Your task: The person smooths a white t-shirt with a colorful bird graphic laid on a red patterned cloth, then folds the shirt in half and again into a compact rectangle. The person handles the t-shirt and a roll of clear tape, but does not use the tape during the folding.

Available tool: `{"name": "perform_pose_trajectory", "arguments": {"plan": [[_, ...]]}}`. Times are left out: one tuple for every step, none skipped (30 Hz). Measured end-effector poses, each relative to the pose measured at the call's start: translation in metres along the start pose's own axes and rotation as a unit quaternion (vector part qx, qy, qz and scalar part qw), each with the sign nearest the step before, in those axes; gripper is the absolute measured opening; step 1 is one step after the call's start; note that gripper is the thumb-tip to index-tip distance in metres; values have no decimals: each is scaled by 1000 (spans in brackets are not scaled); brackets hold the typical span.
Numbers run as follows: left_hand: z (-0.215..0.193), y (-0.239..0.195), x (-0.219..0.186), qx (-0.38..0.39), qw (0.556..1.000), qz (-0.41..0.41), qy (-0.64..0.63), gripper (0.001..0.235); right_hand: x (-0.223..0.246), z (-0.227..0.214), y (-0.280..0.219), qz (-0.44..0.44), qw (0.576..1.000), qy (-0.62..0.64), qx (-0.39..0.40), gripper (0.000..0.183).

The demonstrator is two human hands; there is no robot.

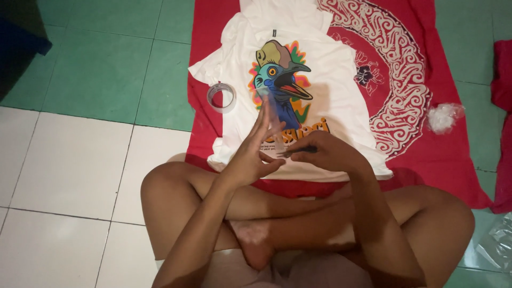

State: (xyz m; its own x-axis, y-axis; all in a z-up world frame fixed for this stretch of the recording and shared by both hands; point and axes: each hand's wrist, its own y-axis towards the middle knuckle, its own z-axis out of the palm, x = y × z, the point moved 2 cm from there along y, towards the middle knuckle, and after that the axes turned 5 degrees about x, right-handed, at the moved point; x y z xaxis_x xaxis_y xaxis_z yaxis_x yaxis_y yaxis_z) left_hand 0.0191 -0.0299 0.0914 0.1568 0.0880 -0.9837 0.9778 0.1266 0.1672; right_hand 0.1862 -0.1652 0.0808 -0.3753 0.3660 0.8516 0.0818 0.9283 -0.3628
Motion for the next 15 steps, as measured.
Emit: {"name": "perform_pose_trajectory", "arguments": {"plan": [[0,-1,1,-1,1000,-1,0,117,1,0,0,0,1000,0,1,26],[1,-1,2,4,1000,-9,15,117,3,1,0,-5,1000,-1,1,25],[2,-1,3,9,999,-18,30,116,5,1,-1,-11,1000,-2,1,24],[1,-2,7,9,999,-18,29,116,5,1,-1,-11,1000,-2,1,24],[1,-2,12,9,999,-24,33,115,5,0,-1,-18,1000,-6,-2,23],[2,-3,17,9,999,-30,37,115,6,0,-1,-25,1000,-10,-5,23],[2,-2,12,9,999,-30,37,115,1,0,-1,-25,1000,-10,-4,23],[2,-2,7,12,999,-25,32,115,-3,0,0,-25,1000,-15,-6,22],[2,-1,2,15,999,-19,27,115,-8,0,1,-26,999,-20,-8,21],[2,-2,3,15,999,-19,27,115,-7,1,-1,-26,999,-20,-9,21],[2,-2,4,15,999,-19,21,115,-7,1,-3,-26,999,-32,-6,22],[2,-1,5,16,1000,-19,16,114,-6,1,-5,-26,999,-43,-5,24],[3,-2,2,16,1000,-18,16,114,-8,-3,-7,-27,999,-44,-5,24],[4,-2,-1,17,1000,-17,16,115,-10,-8,-9,-13,999,-32,1,25],[4,-3,-4,19,1000,-15,16,115,-13,-12,-11,1,1000,-21,8,28]]}}
